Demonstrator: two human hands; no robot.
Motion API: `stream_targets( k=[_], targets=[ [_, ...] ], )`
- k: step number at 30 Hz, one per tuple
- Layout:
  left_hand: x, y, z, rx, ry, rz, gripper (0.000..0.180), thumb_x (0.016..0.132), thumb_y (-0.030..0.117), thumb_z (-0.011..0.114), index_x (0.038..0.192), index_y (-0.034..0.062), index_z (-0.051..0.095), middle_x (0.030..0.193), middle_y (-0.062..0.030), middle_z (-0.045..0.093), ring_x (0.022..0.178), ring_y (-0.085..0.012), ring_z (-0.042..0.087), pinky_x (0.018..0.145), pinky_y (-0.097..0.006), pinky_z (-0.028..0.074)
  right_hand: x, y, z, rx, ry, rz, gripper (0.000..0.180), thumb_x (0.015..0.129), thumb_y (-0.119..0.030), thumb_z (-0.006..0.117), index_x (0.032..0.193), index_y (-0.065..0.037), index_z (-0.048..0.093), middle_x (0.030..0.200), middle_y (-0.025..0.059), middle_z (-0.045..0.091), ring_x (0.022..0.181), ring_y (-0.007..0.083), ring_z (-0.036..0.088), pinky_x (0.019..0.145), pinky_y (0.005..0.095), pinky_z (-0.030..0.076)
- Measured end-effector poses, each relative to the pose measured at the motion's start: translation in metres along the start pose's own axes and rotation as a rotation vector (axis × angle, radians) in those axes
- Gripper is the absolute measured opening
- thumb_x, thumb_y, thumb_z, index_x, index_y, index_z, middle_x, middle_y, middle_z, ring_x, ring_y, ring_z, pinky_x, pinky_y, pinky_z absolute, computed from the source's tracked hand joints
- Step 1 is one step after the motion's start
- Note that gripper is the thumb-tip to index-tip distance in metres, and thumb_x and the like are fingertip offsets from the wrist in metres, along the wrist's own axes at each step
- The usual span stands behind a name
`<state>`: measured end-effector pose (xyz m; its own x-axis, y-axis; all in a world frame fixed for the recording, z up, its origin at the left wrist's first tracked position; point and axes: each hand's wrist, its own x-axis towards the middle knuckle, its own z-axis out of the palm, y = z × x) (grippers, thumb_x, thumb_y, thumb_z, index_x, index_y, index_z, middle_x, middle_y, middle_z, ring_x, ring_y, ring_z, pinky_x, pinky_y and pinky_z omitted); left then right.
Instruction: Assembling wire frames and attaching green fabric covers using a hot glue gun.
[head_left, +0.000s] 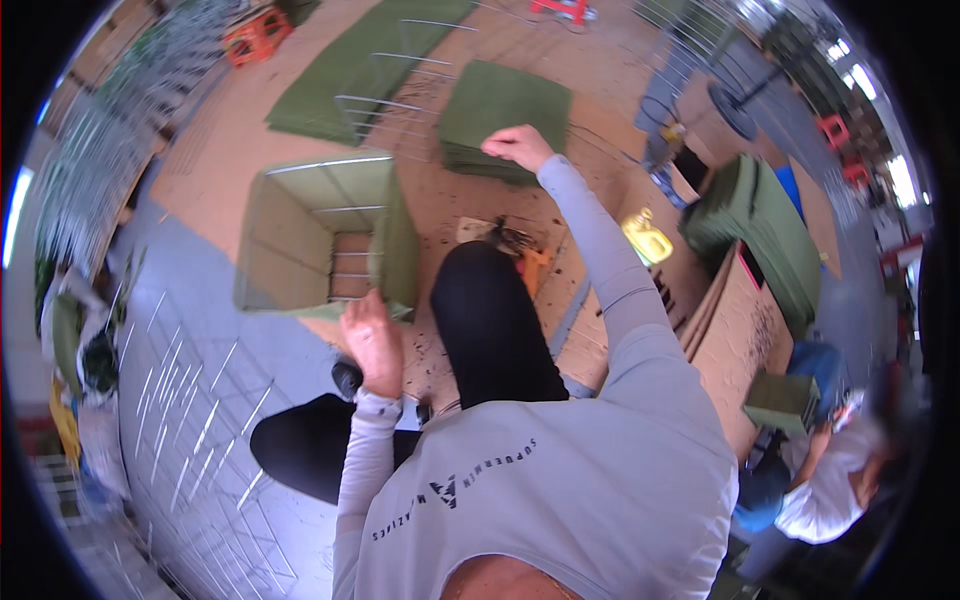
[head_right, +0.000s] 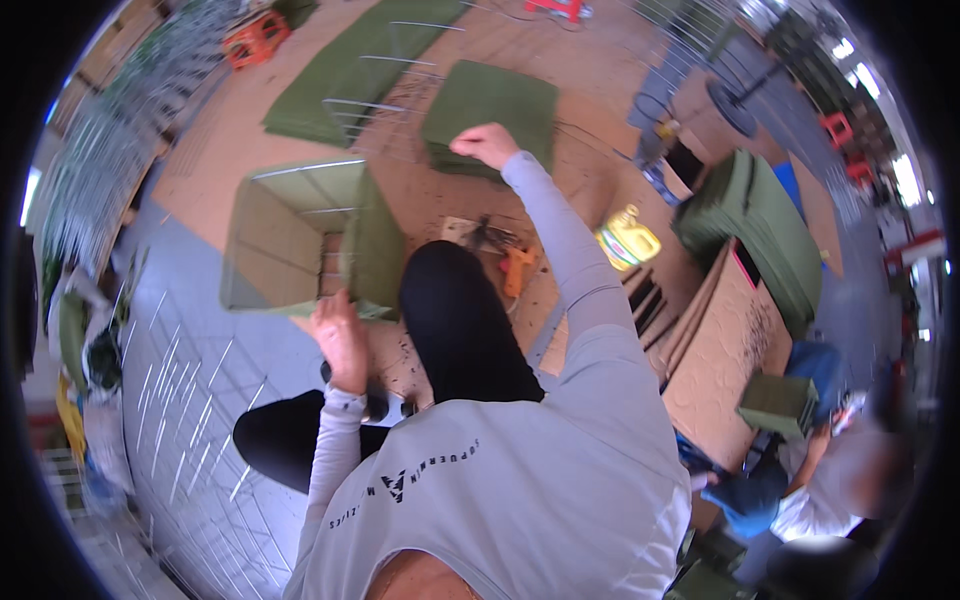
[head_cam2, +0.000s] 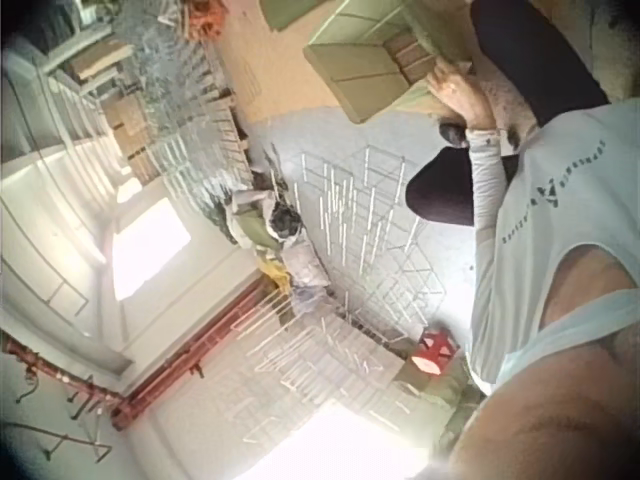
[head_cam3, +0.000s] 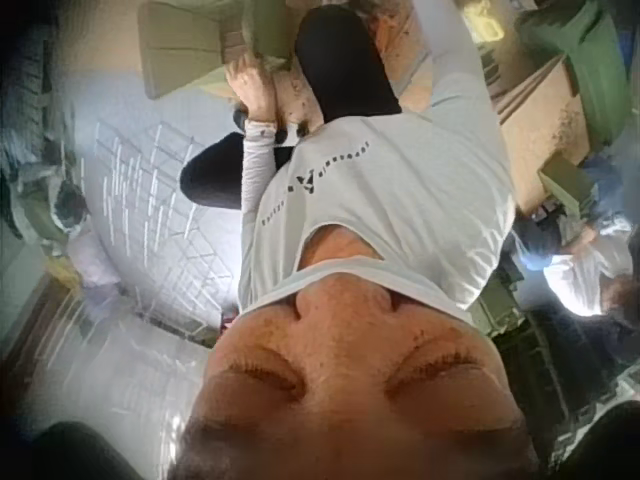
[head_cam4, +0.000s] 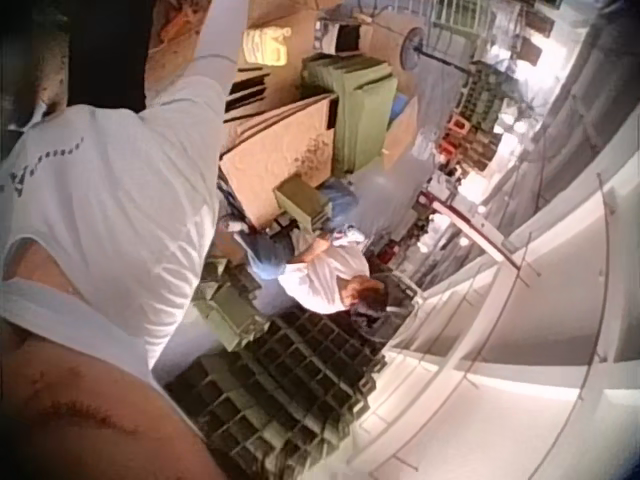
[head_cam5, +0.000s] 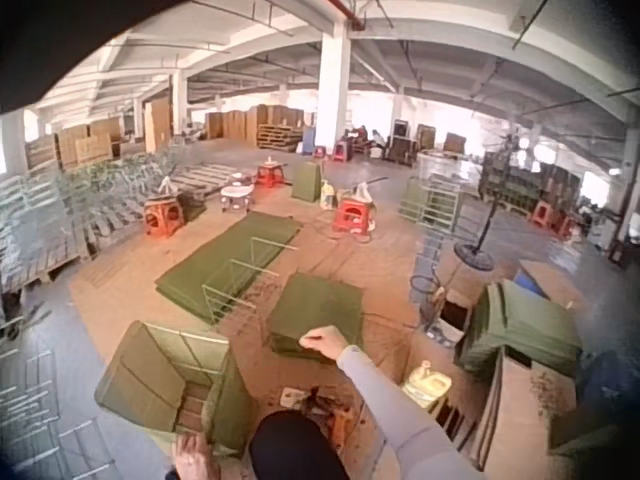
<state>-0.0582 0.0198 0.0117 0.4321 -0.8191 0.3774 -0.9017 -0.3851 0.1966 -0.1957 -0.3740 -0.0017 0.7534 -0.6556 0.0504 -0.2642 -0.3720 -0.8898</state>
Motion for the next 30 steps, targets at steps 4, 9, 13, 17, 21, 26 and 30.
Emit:
stream_targets(
  k=[4, 9, 13, 17, 21, 26, 30],
  targets=[
    [0.011, 0.016, -0.002, -0.111, -0.023, -0.015, 0.033, 0.073, -0.002, 0.062, 0.106, -0.0022, 0.061, 0.089, -0.0154, 0.062, 0.090, -0.0325, 0.056, 0.082, -0.043, 0.043, -0.107, 0.204, -0.080, -0.762, 0.135, 0.492, 0.013, 0.081, -0.016, 0.063, 0.076, -0.007, 0.070, 0.063, 0.0015, 0.063, 0.058, 0.0128, 0.056, 0.050, 0.0319, 0.044],
    [0.012, 0.011, -0.009, -0.077, -0.059, -0.049, 0.029, 0.077, -0.002, 0.061, 0.106, -0.0011, 0.063, 0.090, -0.0159, 0.065, 0.087, -0.0335, 0.059, 0.082, -0.043, 0.045, -0.203, 0.284, 0.010, 0.294, 0.423, 1.000, 0.022, 0.092, -0.022, 0.058, 0.086, -0.003, 0.064, 0.067, 0.0081, 0.065, 0.057, 0.0216, 0.066, 0.051, 0.0325, 0.054],
    [0.008, 0.006, -0.007, -0.068, -0.102, -0.079, 0.031, 0.076, -0.003, 0.063, 0.107, 0.0000, 0.063, 0.085, -0.0141, 0.063, 0.085, -0.0313, 0.058, 0.079, -0.042, 0.045, -0.225, 0.272, 0.018, 0.561, 1.091, 0.716, 0.034, 0.097, -0.027, 0.052, 0.084, 0.002, 0.062, 0.064, 0.0093, 0.064, 0.051, 0.0191, 0.064, 0.045, 0.0306, 0.051],
    [0.011, 0.012, -0.008, -0.066, -0.160, -0.093, 0.033, 0.076, -0.004, 0.062, 0.109, -0.0026, 0.061, 0.089, -0.0144, 0.063, 0.088, -0.0326, 0.056, 0.082, -0.043, 0.044, -0.240, 0.281, -0.089, 0.075, 1.494, 0.766, 0.046, 0.098, -0.035, 0.047, 0.085, 0.007, 0.060, 0.064, 0.0111, 0.064, 0.054, 0.0190, 0.066, 0.046, 0.0312, 0.055],
    [0.013, 0.018, -0.008, -0.054, -0.184, -0.092, 0.034, 0.077, -0.003, 0.062, 0.111, -0.0026, 0.061, 0.093, -0.0146, 0.063, 0.093, -0.0327, 0.056, 0.085, -0.043, 0.044, -0.256, 0.287, -0.167, 0.380, 1.161, 0.872, 0.046, 0.096, -0.042, 0.053, 0.085, 0.002, 0.061, 0.072, 0.0089, 0.064, 0.058, 0.0178, 0.065, 0.048, 0.0285, 0.055],
    [0.014, 0.018, -0.009, -0.014, -0.080, -0.007, 0.035, 0.077, -0.002, 0.058, 0.112, -0.0017, 0.061, 0.094, -0.0166, 0.062, 0.092, -0.0345, 0.056, 0.084, -0.045, 0.043, -0.261, 0.329, -0.190, 0.405, 0.801, 0.978, 0.030, 0.090, -0.035, 0.068, 0.079, -0.008, 0.064, 0.062, -0.0012, 0.055, 0.046, 0.0081, 0.048, 0.041, 0.0209, 0.041],
    [0.021, 0.022, -0.014, -0.007, -0.098, -0.016, 0.037, 0.073, -0.002, 0.057, 0.109, -0.0021, 0.060, 0.085, -0.0128, 0.059, 0.085, -0.0307, 0.055, 0.076, -0.042, 0.040, -0.248, 0.335, -0.186, 0.369, 0.867, 0.994, 0.035, 0.090, -0.037, 0.068, 0.068, -0.011, 0.060, 0.055, -0.0011, 0.053, 0.040, 0.0078, 0.044, 0.035, 0.0217, 0.035]
  ],
)
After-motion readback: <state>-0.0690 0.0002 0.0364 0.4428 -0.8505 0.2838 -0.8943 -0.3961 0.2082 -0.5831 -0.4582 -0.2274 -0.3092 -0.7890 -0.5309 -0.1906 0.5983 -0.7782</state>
